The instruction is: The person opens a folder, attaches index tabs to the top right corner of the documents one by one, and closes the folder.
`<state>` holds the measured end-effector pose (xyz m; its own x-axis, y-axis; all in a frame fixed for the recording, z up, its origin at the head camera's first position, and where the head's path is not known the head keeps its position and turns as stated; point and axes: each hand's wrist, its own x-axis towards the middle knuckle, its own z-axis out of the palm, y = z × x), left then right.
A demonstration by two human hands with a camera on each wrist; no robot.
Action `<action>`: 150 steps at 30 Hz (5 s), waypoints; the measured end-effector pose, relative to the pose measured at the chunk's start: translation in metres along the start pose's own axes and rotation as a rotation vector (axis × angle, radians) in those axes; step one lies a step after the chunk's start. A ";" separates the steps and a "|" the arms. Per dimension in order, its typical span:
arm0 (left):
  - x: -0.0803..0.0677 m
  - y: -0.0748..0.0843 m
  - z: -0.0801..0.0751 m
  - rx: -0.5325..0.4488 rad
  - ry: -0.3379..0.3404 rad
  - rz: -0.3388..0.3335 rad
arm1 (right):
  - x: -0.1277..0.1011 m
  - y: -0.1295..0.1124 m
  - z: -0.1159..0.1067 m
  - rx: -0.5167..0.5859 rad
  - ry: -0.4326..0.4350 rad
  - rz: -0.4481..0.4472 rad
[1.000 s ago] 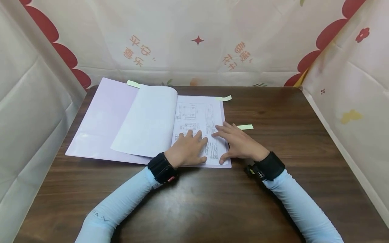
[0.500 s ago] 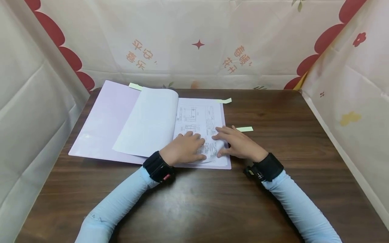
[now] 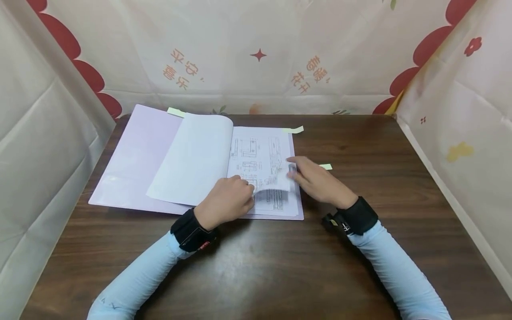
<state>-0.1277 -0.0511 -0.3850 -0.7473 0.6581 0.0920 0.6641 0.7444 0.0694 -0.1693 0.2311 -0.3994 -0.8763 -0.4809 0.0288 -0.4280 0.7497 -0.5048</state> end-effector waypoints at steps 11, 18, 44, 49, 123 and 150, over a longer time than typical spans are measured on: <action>-0.029 -0.006 -0.007 0.020 0.149 -0.195 | 0.001 -0.005 0.005 -0.132 -0.061 -0.056; -0.062 -0.024 -0.013 0.070 0.222 -0.388 | 0.001 -0.008 0.016 -0.220 -0.118 -0.066; -0.067 -0.037 -0.009 0.052 0.076 -0.318 | -0.006 -0.001 0.017 -0.290 -0.061 -0.031; -0.030 -0.025 -0.015 0.042 0.054 -0.198 | -0.007 0.001 0.018 -0.300 -0.048 -0.027; 0.172 0.087 0.022 0.236 -0.333 0.216 | 0.000 0.092 -0.038 0.074 0.141 0.500; 0.168 0.079 0.038 0.074 -0.298 0.195 | -0.014 0.109 -0.058 0.029 0.301 0.576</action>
<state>-0.2015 0.1229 -0.4016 -0.5876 0.7847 -0.1976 0.7998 0.6003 0.0055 -0.2163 0.3459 -0.4042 -0.9891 0.1464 -0.0147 0.1315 0.8348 -0.5346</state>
